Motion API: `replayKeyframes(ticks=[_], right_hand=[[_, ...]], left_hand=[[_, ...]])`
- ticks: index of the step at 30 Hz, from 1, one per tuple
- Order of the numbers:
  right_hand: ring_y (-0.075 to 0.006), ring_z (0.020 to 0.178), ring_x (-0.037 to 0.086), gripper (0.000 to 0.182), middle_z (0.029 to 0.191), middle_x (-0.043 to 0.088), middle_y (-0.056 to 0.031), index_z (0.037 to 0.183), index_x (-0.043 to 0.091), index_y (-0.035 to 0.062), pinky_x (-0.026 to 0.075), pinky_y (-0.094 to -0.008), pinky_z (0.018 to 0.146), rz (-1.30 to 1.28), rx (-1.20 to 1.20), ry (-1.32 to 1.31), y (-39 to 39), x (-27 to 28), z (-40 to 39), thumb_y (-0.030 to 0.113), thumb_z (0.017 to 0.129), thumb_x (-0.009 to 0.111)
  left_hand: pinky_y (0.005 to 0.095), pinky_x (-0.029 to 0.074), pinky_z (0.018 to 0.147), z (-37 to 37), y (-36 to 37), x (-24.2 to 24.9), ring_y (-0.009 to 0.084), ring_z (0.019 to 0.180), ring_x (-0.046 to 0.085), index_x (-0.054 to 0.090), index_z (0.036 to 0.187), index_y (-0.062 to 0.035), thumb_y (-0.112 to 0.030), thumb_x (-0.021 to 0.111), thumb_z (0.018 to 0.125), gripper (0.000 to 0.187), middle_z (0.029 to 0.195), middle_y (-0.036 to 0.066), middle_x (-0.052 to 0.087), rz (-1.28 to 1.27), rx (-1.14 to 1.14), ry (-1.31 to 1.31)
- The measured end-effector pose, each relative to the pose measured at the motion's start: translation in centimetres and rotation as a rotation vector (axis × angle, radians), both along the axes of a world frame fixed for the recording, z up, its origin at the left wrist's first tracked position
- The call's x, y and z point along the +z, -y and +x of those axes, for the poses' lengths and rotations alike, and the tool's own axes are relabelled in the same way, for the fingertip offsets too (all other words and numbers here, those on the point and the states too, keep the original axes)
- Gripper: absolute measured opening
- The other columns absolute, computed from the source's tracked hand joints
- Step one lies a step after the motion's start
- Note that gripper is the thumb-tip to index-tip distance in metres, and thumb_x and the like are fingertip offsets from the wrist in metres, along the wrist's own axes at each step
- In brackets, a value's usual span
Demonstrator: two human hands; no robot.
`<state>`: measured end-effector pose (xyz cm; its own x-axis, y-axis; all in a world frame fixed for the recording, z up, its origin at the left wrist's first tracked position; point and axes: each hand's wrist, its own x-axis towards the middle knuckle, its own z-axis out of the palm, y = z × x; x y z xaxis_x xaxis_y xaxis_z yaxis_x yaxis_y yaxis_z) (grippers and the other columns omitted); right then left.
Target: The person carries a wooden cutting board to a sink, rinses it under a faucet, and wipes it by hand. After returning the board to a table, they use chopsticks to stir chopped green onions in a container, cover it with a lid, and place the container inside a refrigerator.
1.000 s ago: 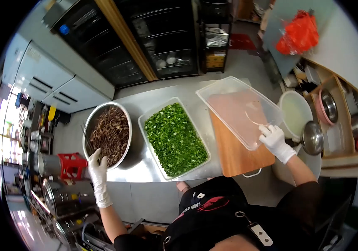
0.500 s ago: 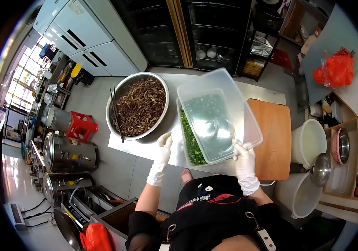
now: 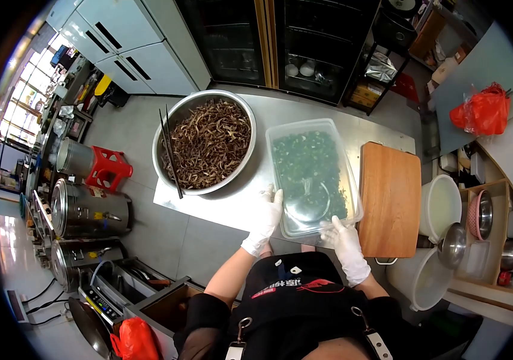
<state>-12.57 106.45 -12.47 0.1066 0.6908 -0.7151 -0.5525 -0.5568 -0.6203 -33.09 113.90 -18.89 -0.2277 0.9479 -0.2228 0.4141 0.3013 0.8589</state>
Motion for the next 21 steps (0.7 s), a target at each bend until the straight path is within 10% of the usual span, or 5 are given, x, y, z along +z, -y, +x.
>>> replayKeyframes(ticks=[4,8,18,21], right_hand=[[-0.0175,0.058,0.063,0.027,0.075,0.068,-0.0114,0.089,0.061,-0.002,0.053,-0.0272,0.06,-0.114,0.398,0.316,1.5,1.3,3.2,0.024,0.092,0.061],[-0.0246,0.078,0.067,0.028,0.08,0.068,-0.0154,0.094,0.06,-0.0049,0.051,-0.0346,0.069,0.15,0.327,1.261,-0.5,1.2,6.3,0.023,0.088,0.063],[-0.0376,0.102,0.06,0.036,0.109,0.063,-0.0236,0.118,0.059,-0.0019,0.045,-0.0372,0.091,0.316,0.396,1.23,-6.9,-6.5,6.1,0.024,0.095,0.05],[-0.0344,0.102,0.061,0.033,0.108,0.064,-0.022,0.115,0.062,-0.0013,0.046,-0.0356,0.09,0.343,0.328,1.199,-6.9,-7.0,6.3,0.023,0.094,0.054]], left_hand=[[0.0373,0.049,0.075,-0.7,-0.3,0.9,0.0337,0.087,0.062,0.058,0.116,0.0093,-0.02,0.058,0.09,0.039,0.097,0.026,0.061,0.041,-0.031,-0.001],[0.035,0.05,0.07,-0.7,-0.3,1.5,0.0285,0.079,0.066,0.06,0.117,0.0049,-0.021,0.056,0.091,0.036,0.086,0.022,0.065,0.058,-0.101,-0.076],[0.0444,0.05,0.07,0.0,0.0,1.1,0.0399,0.079,0.064,0.06,0.114,0.0038,-0.019,0.058,0.088,0.035,0.085,0.026,0.064,0.07,-0.173,-0.385],[0.0368,0.05,0.061,-0.9,-0.3,-0.9,0.0283,0.067,0.065,0.059,0.118,0.0033,-0.018,0.06,0.088,0.037,0.076,0.022,0.065,0.038,-0.183,-0.303]])
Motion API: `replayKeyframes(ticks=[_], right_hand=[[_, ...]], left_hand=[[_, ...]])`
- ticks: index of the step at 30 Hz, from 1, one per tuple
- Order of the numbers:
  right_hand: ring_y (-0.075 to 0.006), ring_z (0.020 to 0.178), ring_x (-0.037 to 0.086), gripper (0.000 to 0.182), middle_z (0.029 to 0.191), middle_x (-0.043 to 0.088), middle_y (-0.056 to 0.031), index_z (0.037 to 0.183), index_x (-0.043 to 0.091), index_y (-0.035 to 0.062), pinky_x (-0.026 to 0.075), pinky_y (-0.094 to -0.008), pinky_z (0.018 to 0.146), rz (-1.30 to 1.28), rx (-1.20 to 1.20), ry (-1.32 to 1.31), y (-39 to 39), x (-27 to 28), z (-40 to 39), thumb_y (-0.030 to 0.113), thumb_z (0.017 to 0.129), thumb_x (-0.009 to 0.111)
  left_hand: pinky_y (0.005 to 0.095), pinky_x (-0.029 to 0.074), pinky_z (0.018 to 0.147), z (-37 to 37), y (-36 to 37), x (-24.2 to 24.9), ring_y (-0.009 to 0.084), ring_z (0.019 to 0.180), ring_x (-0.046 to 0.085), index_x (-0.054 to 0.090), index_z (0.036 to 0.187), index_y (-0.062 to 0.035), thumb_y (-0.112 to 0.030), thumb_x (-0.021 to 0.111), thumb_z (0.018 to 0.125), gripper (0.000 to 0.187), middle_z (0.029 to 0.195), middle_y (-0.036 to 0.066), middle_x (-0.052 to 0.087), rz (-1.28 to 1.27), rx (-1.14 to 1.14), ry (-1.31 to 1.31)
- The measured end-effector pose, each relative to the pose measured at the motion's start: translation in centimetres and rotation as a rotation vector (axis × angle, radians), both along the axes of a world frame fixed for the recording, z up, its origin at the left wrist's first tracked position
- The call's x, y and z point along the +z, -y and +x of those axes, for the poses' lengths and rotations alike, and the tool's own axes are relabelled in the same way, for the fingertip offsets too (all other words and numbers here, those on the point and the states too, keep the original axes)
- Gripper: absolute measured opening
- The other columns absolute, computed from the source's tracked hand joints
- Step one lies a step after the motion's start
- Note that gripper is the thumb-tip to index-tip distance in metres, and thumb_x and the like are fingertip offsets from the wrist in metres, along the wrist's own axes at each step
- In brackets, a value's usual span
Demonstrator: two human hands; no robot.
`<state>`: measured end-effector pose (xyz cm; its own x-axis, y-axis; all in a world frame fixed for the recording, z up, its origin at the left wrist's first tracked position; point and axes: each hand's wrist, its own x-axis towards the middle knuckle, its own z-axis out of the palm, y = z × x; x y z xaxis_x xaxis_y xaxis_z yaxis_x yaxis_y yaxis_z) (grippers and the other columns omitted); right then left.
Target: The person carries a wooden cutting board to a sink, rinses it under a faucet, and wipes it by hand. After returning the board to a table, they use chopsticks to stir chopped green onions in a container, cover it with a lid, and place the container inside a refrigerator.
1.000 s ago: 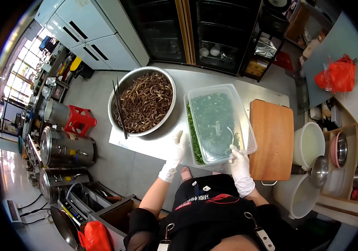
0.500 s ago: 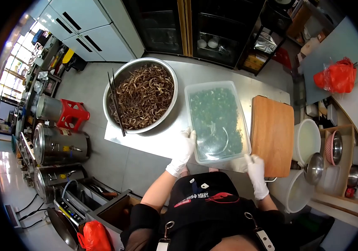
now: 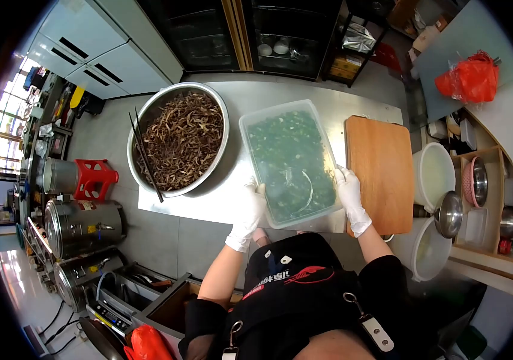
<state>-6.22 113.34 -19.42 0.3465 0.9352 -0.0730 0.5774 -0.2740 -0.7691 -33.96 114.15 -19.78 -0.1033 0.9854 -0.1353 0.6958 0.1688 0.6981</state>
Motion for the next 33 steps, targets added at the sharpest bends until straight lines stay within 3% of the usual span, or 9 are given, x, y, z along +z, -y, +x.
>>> replayKeyframes(ticks=[2,6,11,13,22,24,29,31,33], right_hand=[[-0.0294,0.1,0.062,0.032,0.108,0.064,-0.0199,0.113,0.063,-0.0019,0.046,-0.0318,0.088,-0.029,-0.024,-0.171,-0.1,0.0,0.3,0.021,0.091,0.059],[-0.0281,0.095,0.062,0.032,0.104,0.064,-0.0186,0.113,0.063,-0.0029,0.046,-0.0311,0.086,-0.089,-0.034,-0.328,-0.2,0.6,0.7,0.019,0.091,0.059],[-0.0343,0.089,0.061,0.028,0.098,0.062,-0.021,0.108,0.063,-0.0045,0.048,-0.0373,0.082,0.026,0.055,0.193,0.0,1.0,-0.8,0.017,0.092,0.055],[-0.0375,0.092,0.06,0.028,0.1,0.061,-0.023,0.105,0.064,-0.0043,0.047,-0.0394,0.083,0.012,0.06,0.155,0.1,0.6,-0.4,0.018,0.092,0.053],[-0.0173,0.082,0.059,0.019,0.086,0.065,-0.012,0.101,0.061,-0.0048,0.046,-0.0284,0.074,-0.062,-0.112,-0.416,-0.7,0.9,-0.3,0.009,0.088,0.061],[-0.0248,0.085,0.061,0.021,0.093,0.064,-0.0174,0.103,0.058,-0.0036,0.047,-0.0341,0.076,-0.229,-0.026,-0.304,-1.3,1.7,0.2,0.013,0.09,0.056],[-0.0421,0.1,0.056,0.033,0.109,0.058,-0.0267,0.106,0.056,-0.0031,0.044,-0.0477,0.087,-0.052,0.133,0.241,-8.7,0.6,-1.7,0.026,0.094,0.045],[-0.0404,0.102,0.057,0.036,0.109,0.059,-0.0264,0.108,0.056,-0.0039,0.044,-0.0465,0.089,-0.118,0.111,0.206,-14.0,0.3,-2.6,0.028,0.094,0.047],[-0.04,0.103,0.057,0.035,0.109,0.06,-0.0251,0.107,0.057,-0.0023,0.044,-0.0451,0.09,0.124,0.038,0.081,-18.2,-0.7,-3.2,0.028,0.094,0.048]], left_hand=[[0.0277,0.048,0.053,-0.3,-0.1,-0.2,0.0125,0.057,0.061,0.058,0.121,0.0042,-0.016,0.061,0.089,0.038,0.069,0.013,0.064,-0.123,0.061,0.196],[0.0273,0.048,0.053,-0.3,0.0,-1.1,0.0103,0.058,0.06,0.059,0.119,0.0058,-0.016,0.06,0.089,0.036,0.069,0.011,0.064,-0.114,0.085,0.359],[0.0334,0.047,0.058,0.8,0.7,0.7,0.024,0.062,0.063,0.057,0.119,0.008,-0.015,0.057,0.09,0.036,0.073,0.019,0.064,0.051,0.042,0.041],[0.0351,0.047,0.059,1.1,0.8,0.3,0.0277,0.064,0.063,0.057,0.118,0.0082,-0.015,0.057,0.091,0.036,0.074,0.021,0.063,0.091,0.043,0.003],[0.0399,0.048,0.069,2.9,1.2,0.4,0.0355,0.077,0.062,0.056,0.118,0.0057,-0.011,0.051,0.093,0.03,0.09,0.023,0.063,0.092,0.175,0.132],[0.0415,0.049,0.073,3.5,1.2,1.2,0.0385,0.083,0.061,0.051,0.121,0.006,-0.01,0.048,0.094,0.031,0.095,0.025,0.061,0.12,0.146,-0.051],[0.0441,0.048,0.074,3.8,1.1,2.3,0.0417,0.085,0.06,0.049,0.121,0.0065,-0.009,0.046,0.093,0.032,0.095,0.026,0.06,0.065,0.124,-0.14],[0.045,0.048,0.074,4.0,1.0,3.1,0.0426,0.085,0.06,0.049,0.122,0.0065,-0.008,0.046,0.092,0.033,0.096,0.026,0.06,0.018,0.126,-0.121],[0.0458,0.048,0.073,4.2,1.1,3.0,0.0429,0.084,0.06,0.05,0.118,0.0068,-0.008,0.047,0.092,0.031,0.095,0.027,0.06,0.007,0.139,-0.156]])
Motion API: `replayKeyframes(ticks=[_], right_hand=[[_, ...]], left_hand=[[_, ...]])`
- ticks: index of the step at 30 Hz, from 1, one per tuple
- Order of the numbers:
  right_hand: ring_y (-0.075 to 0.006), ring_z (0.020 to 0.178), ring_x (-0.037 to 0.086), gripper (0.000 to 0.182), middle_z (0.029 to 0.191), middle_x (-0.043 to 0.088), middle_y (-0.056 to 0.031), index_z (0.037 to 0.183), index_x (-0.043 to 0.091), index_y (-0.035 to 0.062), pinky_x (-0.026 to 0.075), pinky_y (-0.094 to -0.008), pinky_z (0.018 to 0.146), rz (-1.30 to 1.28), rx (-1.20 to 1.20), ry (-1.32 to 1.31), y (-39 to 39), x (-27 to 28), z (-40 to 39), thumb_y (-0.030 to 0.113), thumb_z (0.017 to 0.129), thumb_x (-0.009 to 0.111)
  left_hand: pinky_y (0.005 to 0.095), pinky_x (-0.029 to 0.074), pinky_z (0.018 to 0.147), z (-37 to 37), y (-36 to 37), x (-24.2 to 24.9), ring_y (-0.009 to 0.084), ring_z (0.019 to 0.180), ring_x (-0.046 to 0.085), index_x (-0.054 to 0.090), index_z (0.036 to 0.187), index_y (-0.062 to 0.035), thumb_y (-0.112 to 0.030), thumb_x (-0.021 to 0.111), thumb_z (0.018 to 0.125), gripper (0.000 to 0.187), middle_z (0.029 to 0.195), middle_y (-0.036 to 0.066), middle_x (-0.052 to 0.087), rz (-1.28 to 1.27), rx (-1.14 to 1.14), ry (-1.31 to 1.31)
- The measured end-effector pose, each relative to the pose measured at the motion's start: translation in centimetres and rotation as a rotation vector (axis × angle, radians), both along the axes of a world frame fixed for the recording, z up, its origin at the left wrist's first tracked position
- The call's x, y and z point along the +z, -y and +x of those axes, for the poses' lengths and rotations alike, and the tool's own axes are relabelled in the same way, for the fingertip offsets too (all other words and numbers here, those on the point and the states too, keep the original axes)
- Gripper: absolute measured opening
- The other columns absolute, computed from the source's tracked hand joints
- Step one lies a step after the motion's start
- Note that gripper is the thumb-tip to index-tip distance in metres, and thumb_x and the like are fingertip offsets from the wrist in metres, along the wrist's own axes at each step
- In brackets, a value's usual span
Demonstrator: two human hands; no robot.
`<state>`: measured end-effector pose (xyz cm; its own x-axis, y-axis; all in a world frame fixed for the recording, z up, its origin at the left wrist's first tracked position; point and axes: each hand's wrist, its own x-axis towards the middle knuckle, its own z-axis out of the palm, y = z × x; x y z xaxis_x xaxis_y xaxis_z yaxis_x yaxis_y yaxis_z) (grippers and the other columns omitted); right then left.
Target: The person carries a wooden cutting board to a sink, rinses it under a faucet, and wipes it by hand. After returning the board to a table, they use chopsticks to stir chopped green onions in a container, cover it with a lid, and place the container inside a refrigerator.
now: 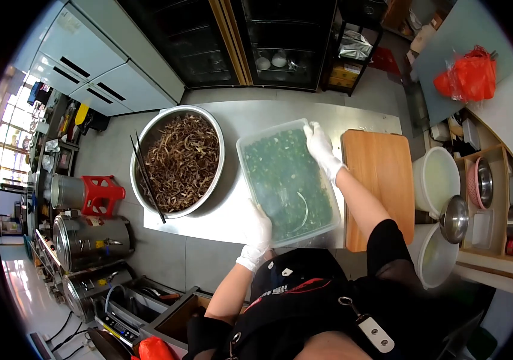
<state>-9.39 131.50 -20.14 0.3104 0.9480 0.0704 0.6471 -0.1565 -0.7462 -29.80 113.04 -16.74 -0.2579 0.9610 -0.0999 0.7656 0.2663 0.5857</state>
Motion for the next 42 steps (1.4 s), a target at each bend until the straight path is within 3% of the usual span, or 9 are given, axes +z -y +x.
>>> replayKeyframes(ticks=[7,13,16,18,23,28,30,32,42], right_hand=[[-0.0133,0.079,0.056,0.022,0.082,0.065,-0.008,0.093,0.065,0.0001,0.045,-0.0304,0.074,-0.126,0.216,-0.349,-6.1,-1.3,1.0,0.022,0.088,0.06],[-0.0164,0.08,0.058,0.025,0.09,0.064,-0.0073,0.096,0.064,0.0002,0.048,-0.0308,0.076,-0.412,0.343,-0.286,-4.6,2.7,3.0,0.023,0.088,0.06],[-0.019,0.082,0.06,0.027,0.094,0.064,-0.0074,0.097,0.063,-0.0002,0.048,-0.0333,0.081,-0.634,0.49,-0.194,-2.4,4.0,4.8,0.025,0.088,0.058],[-0.0203,0.082,0.06,0.028,0.095,0.064,-0.0076,0.098,0.062,-0.0003,0.048,-0.0343,0.083,-0.705,0.602,-0.13,-1.8,3.5,5.1,0.026,0.088,0.058],[-0.0189,0.074,0.056,0.025,0.078,0.061,-0.0103,0.087,0.061,0.0005,0.045,-0.0331,0.069,-0.384,0.743,-0.1,-0.3,2.5,1.1,0.025,0.088,0.057],[-0.0159,0.069,0.054,0.023,0.073,0.058,-0.0077,0.084,0.059,0.0004,0.044,-0.0322,0.064,-0.311,0.805,-0.071,-0.9,2.0,0.8,0.023,0.087,0.058],[-0.0146,0.07,0.054,0.022,0.072,0.058,-0.0062,0.086,0.058,0.0012,0.044,-0.032,0.065,-0.369,0.82,-0.142,-1.1,2.0,1.1,0.023,0.087,0.058],[-0.0142,0.072,0.054,0.022,0.074,0.058,-0.0059,0.087,0.058,0.0015,0.045,-0.0312,0.067,-0.441,0.883,-0.115,-1.4,2.3,1.6,0.023,0.087,0.058],[-0.0144,0.07,0.055,0.027,0.073,0.058,-0.0057,0.085,0.057,0.0022,0.046,-0.0314,0.066,-0.46,0.812,-0.195,1.1,4.3,-6.2,0.029,0.085,0.061]], left_hand=[[0.0459,0.048,0.073,0.2,-0.3,-0.7,0.0432,0.084,0.059,0.05,0.118,0.0066,-0.008,0.046,0.092,0.031,0.096,0.027,0.06,-0.004,0.038,0.021],[0.0385,0.046,0.09,-3.4,0.8,-3.9,0.0367,0.103,0.06,0.05,0.126,0.0074,-0.014,0.045,0.096,0.037,0.11,0.028,0.061,0.16,-0.044,0.167],[0.0268,0.047,0.062,-7.9,1.6,-5.9,0.0136,0.068,0.055,0.05,0.127,0.0055,-0.012,0.045,0.098,0.034,0.085,0.008,0.06,0.033,-0.125,0.258],[0.0407,0.046,0.091,-9.7,1.7,-5.5,0.0404,0.105,0.058,0.052,0.125,0.0063,-0.016,0.048,0.096,0.037,0.114,0.029,0.058,-0.018,-0.138,0.292],[0.0431,0.05,0.081,-8.7,1.4,-0.1,0.0428,0.096,0.059,0.047,0.131,0.0016,-0.02,0.057,0.092,0.046,0.108,0.028,0.059,0.031,-0.275,-0.048],[0.0449,0.037,0.101,-4.2,8.4,2.5,0.0399,0.119,0.045,0.022,0.144,0.0039,-0.03,0.075,0.078,0.09,0.125,0.027,0.046,0.317,0.426,-0.194],[0.0433,0.035,0.103,-1.5,11.9,-1.0,0.0363,0.116,0.048,0.024,0.142,0.0032,-0.027,0.072,0.082,0.083,0.126,0.022,0.049,0.033,0.785,0.256],[0.0423,0.035,0.104,-0.2,13.4,-2.5,0.0332,0.116,0.049,0.037,0.135,0.0015,-0.025,0.068,0.084,0.066,0.126,0.018,0.052,-0.089,0.922,1.493],[0.0495,0.043,0.097,-3.2,16.0,-6.9,0.0311,0.111,0.055,0.046,0.129,-0.002,-0.031,0.064,0.081,0.059,0.123,0.015,0.056,0.081,0.633,1.623]])
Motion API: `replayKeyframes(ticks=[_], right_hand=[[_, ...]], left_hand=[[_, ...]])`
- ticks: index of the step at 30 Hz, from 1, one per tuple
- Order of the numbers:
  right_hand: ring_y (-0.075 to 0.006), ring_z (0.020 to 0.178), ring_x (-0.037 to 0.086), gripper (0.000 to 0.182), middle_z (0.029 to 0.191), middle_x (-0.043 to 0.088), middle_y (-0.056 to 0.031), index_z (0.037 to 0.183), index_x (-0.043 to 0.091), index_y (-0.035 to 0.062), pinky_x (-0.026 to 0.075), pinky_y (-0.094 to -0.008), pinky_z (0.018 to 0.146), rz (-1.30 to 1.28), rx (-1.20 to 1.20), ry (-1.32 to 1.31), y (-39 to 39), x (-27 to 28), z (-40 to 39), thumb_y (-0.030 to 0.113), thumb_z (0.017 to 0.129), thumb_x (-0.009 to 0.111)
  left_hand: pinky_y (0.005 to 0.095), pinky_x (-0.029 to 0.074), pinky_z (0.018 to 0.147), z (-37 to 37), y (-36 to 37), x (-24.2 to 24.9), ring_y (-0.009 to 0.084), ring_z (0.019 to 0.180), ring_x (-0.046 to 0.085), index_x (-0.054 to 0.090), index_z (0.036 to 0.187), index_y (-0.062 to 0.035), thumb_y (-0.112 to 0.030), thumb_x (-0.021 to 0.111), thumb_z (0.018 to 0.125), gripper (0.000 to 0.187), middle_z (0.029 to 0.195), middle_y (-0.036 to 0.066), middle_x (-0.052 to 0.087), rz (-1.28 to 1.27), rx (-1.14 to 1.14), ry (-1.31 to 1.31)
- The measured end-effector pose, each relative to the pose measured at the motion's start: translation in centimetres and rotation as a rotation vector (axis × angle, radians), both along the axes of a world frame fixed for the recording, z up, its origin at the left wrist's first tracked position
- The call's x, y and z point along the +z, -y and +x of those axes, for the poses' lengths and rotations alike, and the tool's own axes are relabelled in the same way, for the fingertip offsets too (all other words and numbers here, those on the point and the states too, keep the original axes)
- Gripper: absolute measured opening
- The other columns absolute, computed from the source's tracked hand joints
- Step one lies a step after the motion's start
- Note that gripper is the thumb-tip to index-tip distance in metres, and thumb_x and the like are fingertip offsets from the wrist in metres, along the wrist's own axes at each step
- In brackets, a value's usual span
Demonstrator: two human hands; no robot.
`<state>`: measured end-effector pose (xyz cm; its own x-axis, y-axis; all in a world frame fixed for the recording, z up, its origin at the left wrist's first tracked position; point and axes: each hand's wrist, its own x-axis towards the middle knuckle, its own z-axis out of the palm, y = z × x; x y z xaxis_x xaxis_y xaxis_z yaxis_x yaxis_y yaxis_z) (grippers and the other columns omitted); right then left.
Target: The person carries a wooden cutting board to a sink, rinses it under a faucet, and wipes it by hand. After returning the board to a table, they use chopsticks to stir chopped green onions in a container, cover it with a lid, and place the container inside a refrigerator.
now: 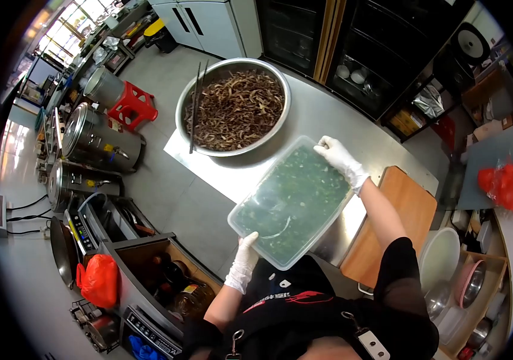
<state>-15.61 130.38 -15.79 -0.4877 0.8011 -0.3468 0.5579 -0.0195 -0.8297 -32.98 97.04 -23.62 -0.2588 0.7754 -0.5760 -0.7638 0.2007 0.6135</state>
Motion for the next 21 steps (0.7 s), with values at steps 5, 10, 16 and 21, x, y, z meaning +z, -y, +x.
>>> replayKeyframes(ticks=[5,10,16,21], right_hand=[[-0.0109,0.063,0.051,0.023,0.068,0.054,-0.0034,0.083,0.055,0.0027,0.044,-0.0279,0.057,0.028,-0.057,-0.024,4.8,0.1,-1.3,0.025,0.087,0.061],[-0.0106,0.061,0.05,0.02,0.068,0.054,-0.0026,0.085,0.054,0.0021,0.043,-0.0265,0.055,0.068,-0.139,0.022,16.4,5.1,-7.9,0.02,0.086,0.062],[-0.0094,0.064,0.049,0.02,0.071,0.052,-0.0015,0.091,0.055,0.0022,0.043,-0.0259,0.057,-0.099,-0.171,-0.264,23.9,4.7,-22.8,0.021,0.088,0.062],[-0.0128,0.065,0.052,0.025,0.075,0.056,-0.0033,0.102,0.059,-0.0003,0.046,-0.0278,0.062,0.114,-0.001,-0.222,24.7,5.3,-35.3,0.02,0.088,0.063]], left_hand=[[0.0424,0.047,0.091,-5.9,3.2,-1.6,0.0302,0.102,0.058,0.05,0.123,-0.001,-0.02,0.062,0.076,0.052,0.113,0.014,0.06,-0.096,0.114,0.02],[0.0404,0.047,0.088,-16.0,8.6,6.8,0.03,0.099,0.059,0.053,0.121,-0.001,-0.025,0.06,0.072,0.055,0.108,0.014,0.061,-0.236,0.108,0.044],[0.0386,0.043,0.096,-31.2,16.9,10.2,0.0288,0.113,0.053,0.039,0.136,-0.0015,-0.022,0.059,0.071,0.072,0.125,0.015,0.053,-0.014,0.045,-0.136],[0.0385,0.046,0.094,-39.0,21.2,11.6,0.0286,0.111,0.055,0.038,0.137,-0.0001,-0.016,0.061,0.07,0.073,0.125,0.015,0.053,0.056,0.204,-0.19]])
